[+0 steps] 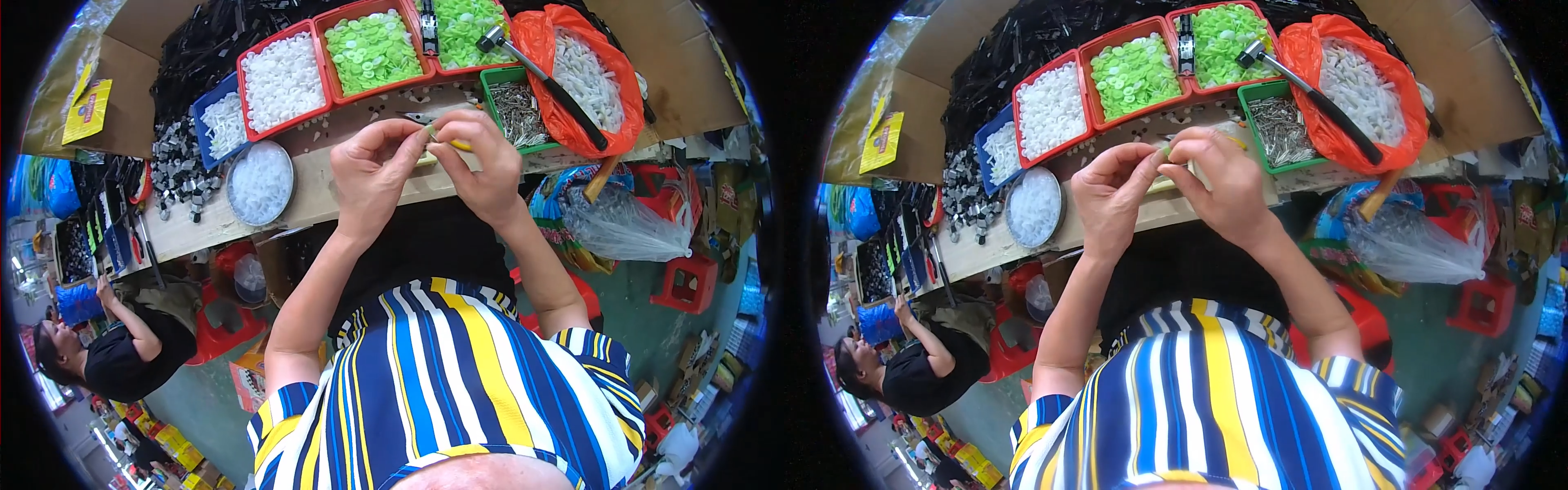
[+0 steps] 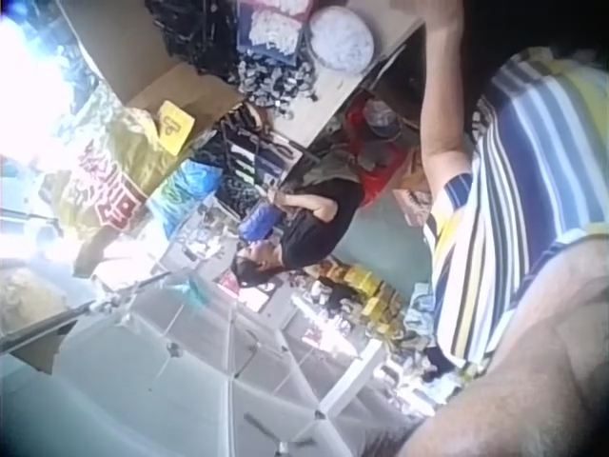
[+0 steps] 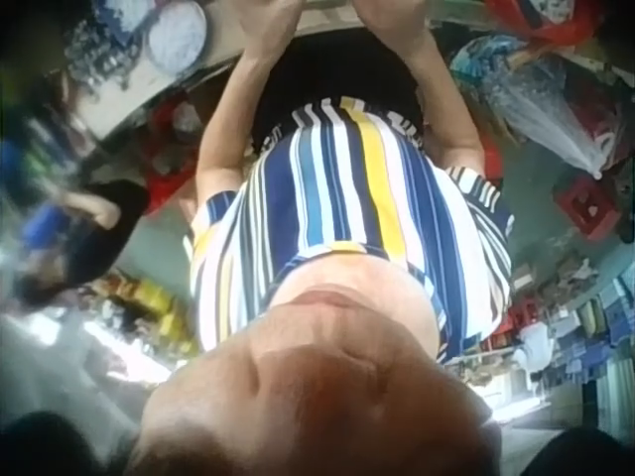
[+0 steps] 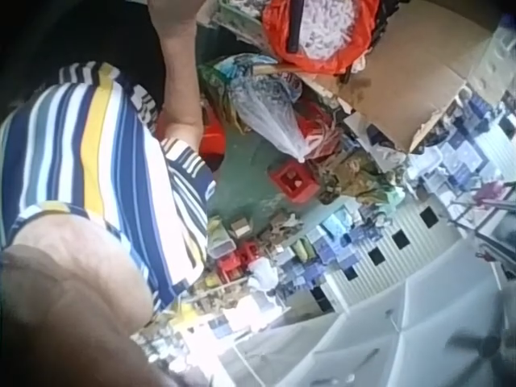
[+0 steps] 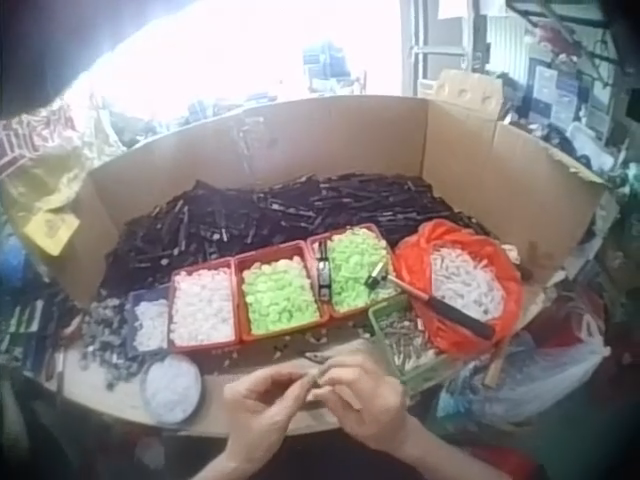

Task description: Assemble small plastic and metal components using a mold and tools on a workbench.

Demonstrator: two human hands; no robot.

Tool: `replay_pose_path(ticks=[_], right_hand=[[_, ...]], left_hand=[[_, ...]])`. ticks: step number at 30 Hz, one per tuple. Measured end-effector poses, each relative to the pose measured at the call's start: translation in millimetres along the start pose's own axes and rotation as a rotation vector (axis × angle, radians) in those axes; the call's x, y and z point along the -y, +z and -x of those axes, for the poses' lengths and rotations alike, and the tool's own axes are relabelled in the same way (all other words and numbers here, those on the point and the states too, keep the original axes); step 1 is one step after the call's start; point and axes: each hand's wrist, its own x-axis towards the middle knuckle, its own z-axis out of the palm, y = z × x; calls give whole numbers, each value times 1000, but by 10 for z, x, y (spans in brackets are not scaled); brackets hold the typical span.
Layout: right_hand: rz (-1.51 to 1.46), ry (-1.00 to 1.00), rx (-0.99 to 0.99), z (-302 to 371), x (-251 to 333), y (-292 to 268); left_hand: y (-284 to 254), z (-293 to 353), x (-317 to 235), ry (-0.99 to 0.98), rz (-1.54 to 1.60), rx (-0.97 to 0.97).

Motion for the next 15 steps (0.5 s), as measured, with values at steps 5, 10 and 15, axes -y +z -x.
replay_pose_path(ticks=[5, 10, 15], right_hand=[[-397, 399, 84, 2, 21, 0], [-364, 364, 195, -38, 89, 58], [-356, 319, 268, -13, 85, 161]], left_hand=[[-105, 82, 61, 121, -98, -19], [-262, 162, 115, 173, -185, 3], [-338, 191, 205, 173, -159, -2]])
